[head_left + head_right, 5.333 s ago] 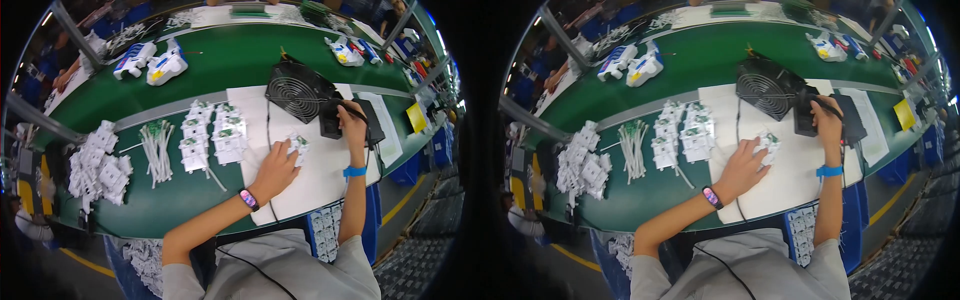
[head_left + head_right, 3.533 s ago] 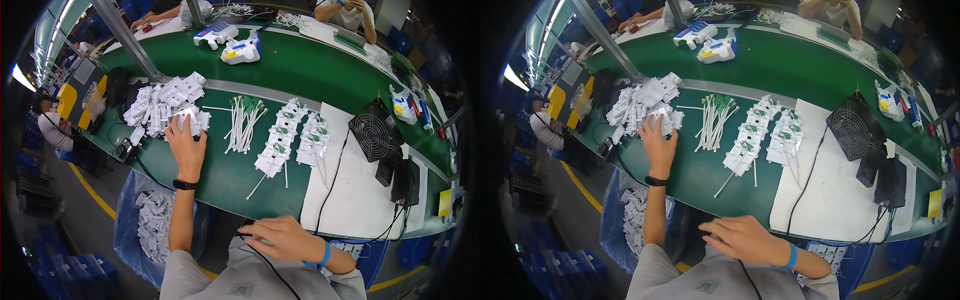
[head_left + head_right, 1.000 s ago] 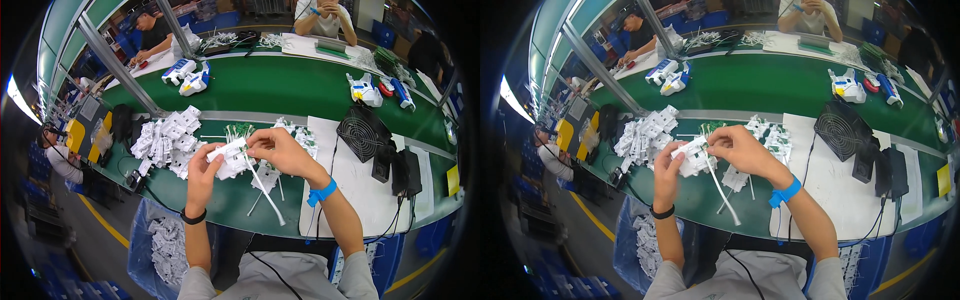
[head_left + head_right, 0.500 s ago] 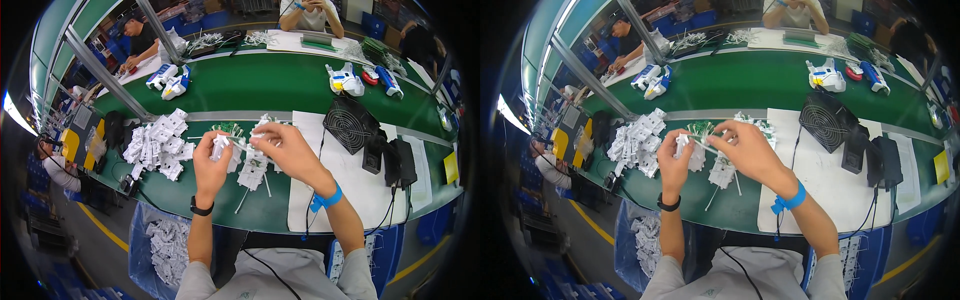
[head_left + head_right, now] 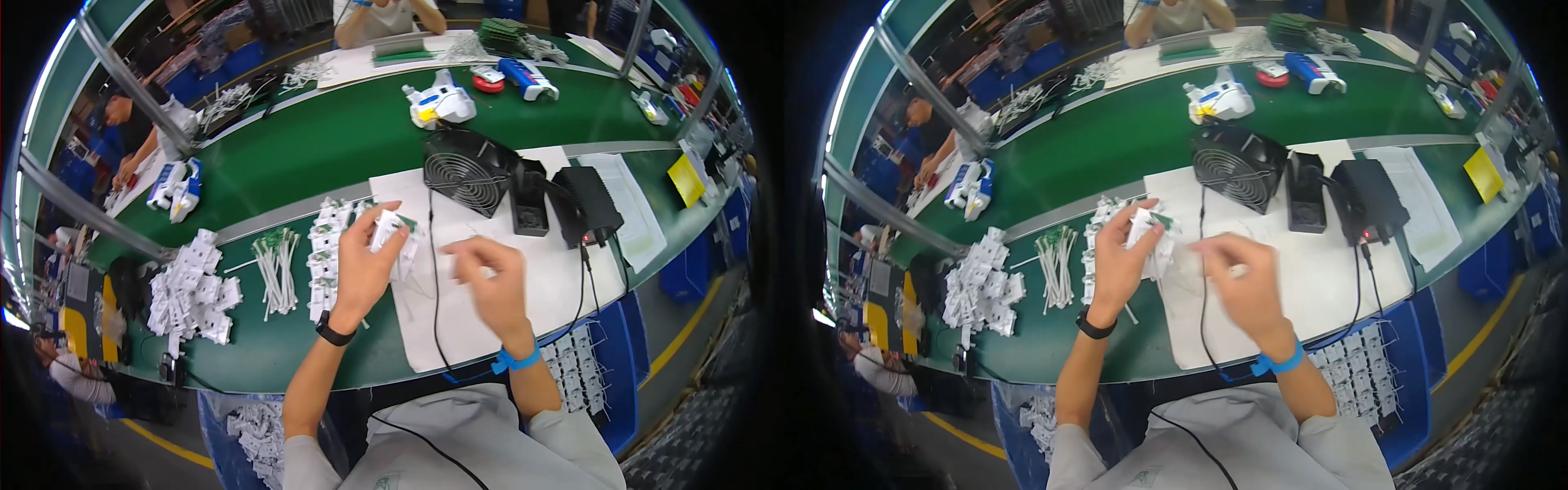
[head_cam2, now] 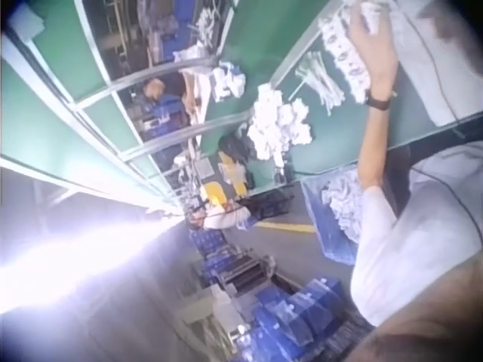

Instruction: Soldering wires onto electronic components and organizing them into a storage bin.

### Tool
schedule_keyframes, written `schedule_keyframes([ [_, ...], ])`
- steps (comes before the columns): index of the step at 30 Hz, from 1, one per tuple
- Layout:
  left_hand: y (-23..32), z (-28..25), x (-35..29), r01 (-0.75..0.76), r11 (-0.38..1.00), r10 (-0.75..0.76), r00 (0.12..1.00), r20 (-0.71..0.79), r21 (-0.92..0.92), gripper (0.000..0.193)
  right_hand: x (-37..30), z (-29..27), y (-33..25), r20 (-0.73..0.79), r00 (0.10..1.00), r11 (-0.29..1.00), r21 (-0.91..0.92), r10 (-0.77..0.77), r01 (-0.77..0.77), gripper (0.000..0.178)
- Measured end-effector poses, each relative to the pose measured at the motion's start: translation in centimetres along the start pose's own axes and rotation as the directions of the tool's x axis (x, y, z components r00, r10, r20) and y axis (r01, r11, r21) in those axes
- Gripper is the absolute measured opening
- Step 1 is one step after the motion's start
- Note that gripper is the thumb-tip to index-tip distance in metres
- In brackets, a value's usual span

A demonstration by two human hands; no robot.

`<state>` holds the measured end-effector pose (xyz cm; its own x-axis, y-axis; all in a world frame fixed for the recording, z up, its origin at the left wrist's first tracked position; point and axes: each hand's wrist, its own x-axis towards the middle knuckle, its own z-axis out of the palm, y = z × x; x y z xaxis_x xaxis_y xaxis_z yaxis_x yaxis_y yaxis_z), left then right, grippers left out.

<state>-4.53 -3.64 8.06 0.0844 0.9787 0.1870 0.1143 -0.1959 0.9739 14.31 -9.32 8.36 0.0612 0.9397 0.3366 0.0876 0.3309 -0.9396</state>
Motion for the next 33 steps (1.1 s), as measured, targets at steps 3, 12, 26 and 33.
schedule_keyframes([
  [3, -1.8, 2.5, 0.1, -0.023, 0.998, 0.014, 0.988, 0.152, 0.055, 0.049, -0.2, -6.3, 5.0, -0.292, 0.915, 0.932, 0.313, 0.279, -0.184, 0.011],
  [12, -5.1, 9.0, -0.4, 0.052, 0.989, -0.114, 0.864, 0.491, 0.137, 0.042, 6.5, -12.2, 8.0, -0.437, 0.887, 0.954, -0.172, 0.15, -0.246, 0.025],
  [26, -6.5, 11.2, 1.0, -0.319, 0.872, 0.092, 0.851, 0.517, 0.37, 0.039, 7.9, -12.8, 11.5, -0.517, 0.825, 0.789, -0.594, -0.228, -0.155, 0.018],
  [33, -7.6, 11.2, 0.4, -0.4, 0.82, 0.169, 0.853, 0.494, 0.409, 0.04, 7.5, -12.2, 11.7, -0.571, 0.783, 0.855, -0.509, -0.247, -0.101, 0.013],
])
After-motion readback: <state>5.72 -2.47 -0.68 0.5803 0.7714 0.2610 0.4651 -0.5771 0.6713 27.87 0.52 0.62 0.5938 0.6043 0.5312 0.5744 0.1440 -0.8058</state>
